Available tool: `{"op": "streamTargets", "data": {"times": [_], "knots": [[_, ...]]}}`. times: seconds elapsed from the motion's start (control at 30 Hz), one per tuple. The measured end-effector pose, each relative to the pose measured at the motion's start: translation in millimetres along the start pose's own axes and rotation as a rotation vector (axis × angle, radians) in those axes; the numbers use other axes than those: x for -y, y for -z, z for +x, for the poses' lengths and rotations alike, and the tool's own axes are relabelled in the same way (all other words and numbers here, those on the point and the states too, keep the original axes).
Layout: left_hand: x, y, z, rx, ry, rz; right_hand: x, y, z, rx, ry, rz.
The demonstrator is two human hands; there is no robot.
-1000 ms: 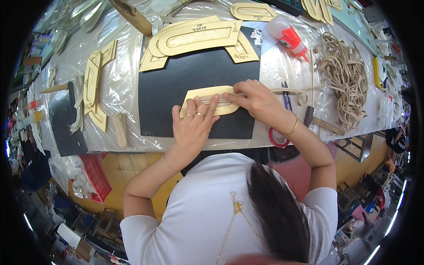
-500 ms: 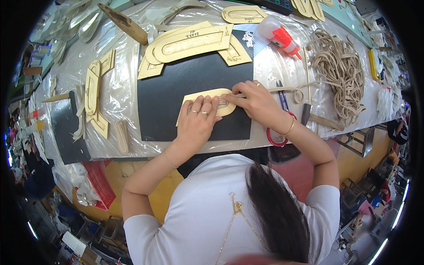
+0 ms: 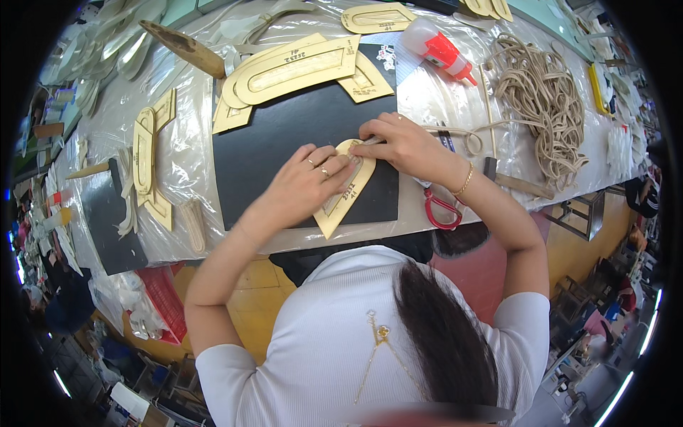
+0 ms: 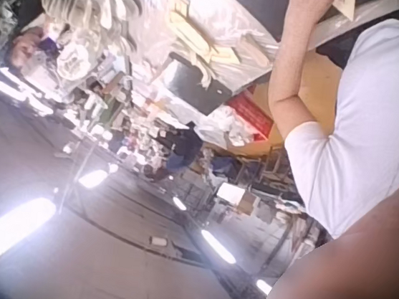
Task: The person repeatedly applies glue to a beige cord, places it onto a U-shaped wooden piece, presses it down, and trims the excess with scissors. This cycle is performed multiple times on the same piece.
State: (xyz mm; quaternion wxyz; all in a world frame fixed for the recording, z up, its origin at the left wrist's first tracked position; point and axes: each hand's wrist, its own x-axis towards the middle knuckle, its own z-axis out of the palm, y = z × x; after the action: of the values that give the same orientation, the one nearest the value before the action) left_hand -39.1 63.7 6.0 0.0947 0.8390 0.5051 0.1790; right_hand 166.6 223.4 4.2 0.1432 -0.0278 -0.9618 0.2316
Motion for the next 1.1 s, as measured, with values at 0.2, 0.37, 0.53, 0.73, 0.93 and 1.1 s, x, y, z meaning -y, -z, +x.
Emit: {"op": "streamTargets", "data": {"times": [0.2,0.37,0.53,0.73,0.93,1.1], "knots": [[29,0,-4,0.026,-0.200,-0.017,-7,-3,2,-0.020,0.024,0.036],[28,-6,-4,0.001,-0.157,-0.081,0,-4,1,-0.082,-0.017,0.013],[-12,-20,-16,-0.102,0.059,-0.067,12,-10,1,-0.106,-0.078,-0.012],[-25,-26,-20,-0.151,0.153,-0.020,14,-16,3,-0.155,-0.094,0.018],[-29,-25,-18,-0.154,0.188,0.004,22,-15,-1,-0.145,-0.159,0.016],[-32,-27,-18,-0.181,0.216,0.013,37,-24,-2,-0.198,-0.265,-0.026]]}}
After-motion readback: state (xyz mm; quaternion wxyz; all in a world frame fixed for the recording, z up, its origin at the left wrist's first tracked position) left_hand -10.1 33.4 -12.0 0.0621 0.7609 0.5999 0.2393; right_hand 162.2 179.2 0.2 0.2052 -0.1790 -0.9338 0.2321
